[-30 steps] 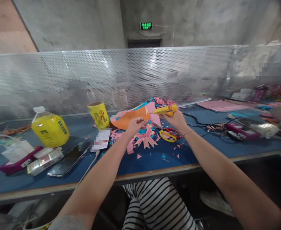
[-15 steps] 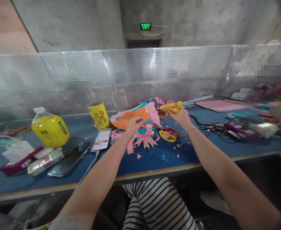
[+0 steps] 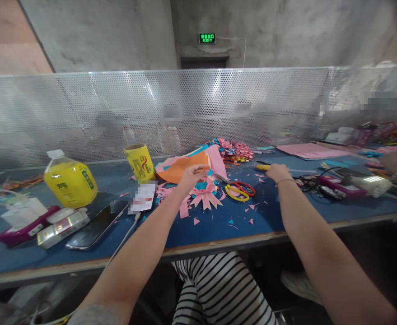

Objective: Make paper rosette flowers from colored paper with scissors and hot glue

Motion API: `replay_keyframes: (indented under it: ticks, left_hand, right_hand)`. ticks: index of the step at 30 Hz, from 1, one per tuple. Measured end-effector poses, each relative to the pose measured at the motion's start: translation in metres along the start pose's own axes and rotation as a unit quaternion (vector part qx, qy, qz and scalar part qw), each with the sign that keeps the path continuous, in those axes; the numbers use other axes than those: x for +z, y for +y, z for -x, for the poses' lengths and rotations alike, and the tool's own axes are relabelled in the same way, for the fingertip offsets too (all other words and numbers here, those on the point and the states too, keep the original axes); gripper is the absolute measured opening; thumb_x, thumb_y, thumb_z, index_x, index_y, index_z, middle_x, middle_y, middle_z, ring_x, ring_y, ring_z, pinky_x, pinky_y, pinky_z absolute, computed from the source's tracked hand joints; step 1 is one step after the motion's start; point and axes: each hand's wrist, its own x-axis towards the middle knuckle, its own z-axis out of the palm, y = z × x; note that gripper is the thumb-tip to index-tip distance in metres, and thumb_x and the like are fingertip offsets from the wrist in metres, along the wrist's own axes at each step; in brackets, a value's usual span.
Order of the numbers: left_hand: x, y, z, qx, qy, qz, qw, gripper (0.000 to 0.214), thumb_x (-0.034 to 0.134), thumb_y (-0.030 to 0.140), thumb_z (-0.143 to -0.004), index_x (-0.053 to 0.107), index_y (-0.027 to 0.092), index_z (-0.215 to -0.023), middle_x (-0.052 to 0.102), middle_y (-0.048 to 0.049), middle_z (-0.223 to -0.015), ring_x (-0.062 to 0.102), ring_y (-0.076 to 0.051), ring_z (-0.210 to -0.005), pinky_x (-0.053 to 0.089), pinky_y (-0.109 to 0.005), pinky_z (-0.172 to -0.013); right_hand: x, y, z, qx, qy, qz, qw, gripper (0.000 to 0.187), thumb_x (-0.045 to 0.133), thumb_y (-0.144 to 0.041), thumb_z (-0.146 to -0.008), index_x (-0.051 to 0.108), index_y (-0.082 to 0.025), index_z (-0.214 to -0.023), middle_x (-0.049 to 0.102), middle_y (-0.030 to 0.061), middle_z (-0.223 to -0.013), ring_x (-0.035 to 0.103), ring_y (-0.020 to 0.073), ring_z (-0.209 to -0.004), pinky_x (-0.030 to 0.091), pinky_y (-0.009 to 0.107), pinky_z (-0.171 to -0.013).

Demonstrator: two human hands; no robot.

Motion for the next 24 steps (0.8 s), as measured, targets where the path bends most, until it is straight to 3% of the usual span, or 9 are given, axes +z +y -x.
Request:
replay_keyframes:
  ticks: [1, 2, 4, 7, 9, 11, 14, 19, 24]
  left_hand:
    - [0.000, -0.001, 0.000, 0.002, -0.002, -0.008, 1.000, 0.042, 0.073, 0.036, -0.059, 0.066, 0.016, -0.095, 0.065, -0.0024, -0.071, 0.058, -0.011, -0.060, 0.047, -0.021, -0.053]
    - [-0.001, -0.002, 0.000, 0.004, -0.003, -0.017, 1.000, 0.043, 0.073, 0.034, -0.060, 0.066, 0.016, -0.099, 0.065, -0.0026, -0.071, 0.058, -0.011, -0.059, 0.046, -0.021, -0.052]
    - [-0.001, -0.004, 0.000, 0.012, -0.010, -0.038, 0.999, 0.042, 0.070, 0.033, -0.063, 0.066, 0.017, -0.102, 0.066, -0.0034, -0.072, 0.058, -0.011, -0.059, 0.046, -0.020, -0.051]
    - [0.000, -0.006, 0.001, 0.030, -0.027, -0.064, 0.997, 0.035, 0.064, 0.033, -0.069, 0.067, 0.018, -0.100, 0.066, -0.0036, -0.073, 0.059, -0.011, -0.062, 0.047, -0.020, -0.052]
    - [0.001, -0.006, 0.003, 0.034, -0.031, -0.066, 0.997, 0.033, 0.063, 0.031, -0.071, 0.067, 0.018, -0.100, 0.067, -0.0038, -0.076, 0.059, -0.011, -0.064, 0.048, -0.020, -0.054]
    - [0.003, -0.006, 0.003, 0.026, -0.023, -0.053, 0.998, 0.035, 0.063, 0.030, -0.070, 0.066, 0.016, -0.102, 0.068, -0.0048, -0.080, 0.060, -0.012, -0.066, 0.049, -0.021, -0.056]
    - [0.005, -0.005, 0.004, 0.012, -0.008, -0.026, 1.000, 0.035, 0.063, 0.026, -0.069, 0.065, 0.014, -0.102, 0.067, -0.0059, -0.080, 0.061, -0.013, -0.069, 0.050, -0.023, -0.058]
    - [0.008, -0.001, 0.004, -0.016, -0.003, 0.020, 1.000, 0.035, 0.059, 0.012, -0.063, 0.067, 0.015, -0.097, 0.066, -0.0027, -0.074, 0.061, -0.013, -0.066, 0.051, -0.024, -0.061]
    - [0.009, -0.001, 0.001, -0.022, 0.023, 0.078, 0.996, 0.017, 0.059, 0.019, -0.066, 0.066, 0.013, -0.081, 0.066, -0.0039, -0.076, 0.061, -0.012, -0.063, 0.052, -0.025, -0.061]
  right_hand:
    - [0.000, -0.011, 0.005, 0.019, -0.007, 0.021, 1.000, 0.018, 0.062, -0.013, -0.063, 0.067, -0.011, -0.081, 0.063, 0.0230, -0.093, 0.060, 0.0338, -0.092, 0.045, 0.047, -0.075]
    - [0.000, -0.025, 0.011, -0.022, -0.016, 0.009, 1.000, 0.021, 0.061, -0.012, -0.065, 0.066, -0.010, -0.085, 0.062, 0.0224, -0.095, 0.059, 0.0322, -0.093, 0.045, 0.045, -0.077]
    - [0.000, -0.059, 0.027, -0.180, -0.038, -0.103, 0.977, 0.024, 0.059, -0.013, -0.067, 0.063, -0.010, -0.091, 0.062, 0.0166, -0.095, 0.059, 0.0250, -0.090, 0.045, 0.039, -0.080]
    - [0.000, -0.107, 0.058, -0.344, -0.080, -0.289, 0.890, 0.028, 0.060, -0.020, -0.069, 0.058, -0.014, -0.097, 0.058, 0.0090, -0.098, 0.057, 0.0151, -0.076, 0.048, 0.032, -0.073]
    - [-0.001, -0.127, 0.078, -0.393, -0.090, -0.358, 0.842, 0.028, 0.060, -0.025, -0.072, 0.055, -0.016, -0.097, 0.056, 0.0058, -0.092, 0.054, 0.0134, -0.071, 0.047, 0.029, -0.065]
    - [-0.003, -0.138, 0.093, -0.420, -0.102, -0.385, 0.816, 0.022, 0.060, -0.027, -0.074, 0.055, -0.018, -0.093, 0.054, 0.0037, -0.086, 0.052, 0.0129, -0.069, 0.046, 0.027, -0.062]
    - [-0.006, -0.142, 0.103, -0.425, -0.093, -0.397, 0.808, 0.010, 0.056, -0.028, -0.079, 0.056, -0.019, -0.083, 0.052, 0.0027, -0.079, 0.050, 0.0137, -0.068, 0.044, 0.027, -0.060]
    - [-0.005, -0.142, 0.101, -0.395, -0.079, -0.409, 0.819, 0.010, 0.052, -0.027, -0.081, 0.057, -0.019, -0.079, 0.051, 0.0025, -0.077, 0.049, 0.0138, -0.067, 0.043, 0.028, -0.059]
    - [-0.004, -0.142, 0.101, -0.396, -0.077, -0.405, 0.821, 0.010, 0.052, -0.027, -0.081, 0.057, -0.019, -0.077, 0.051, 0.0024, -0.076, 0.049, 0.0141, -0.069, 0.043, 0.028, -0.062]
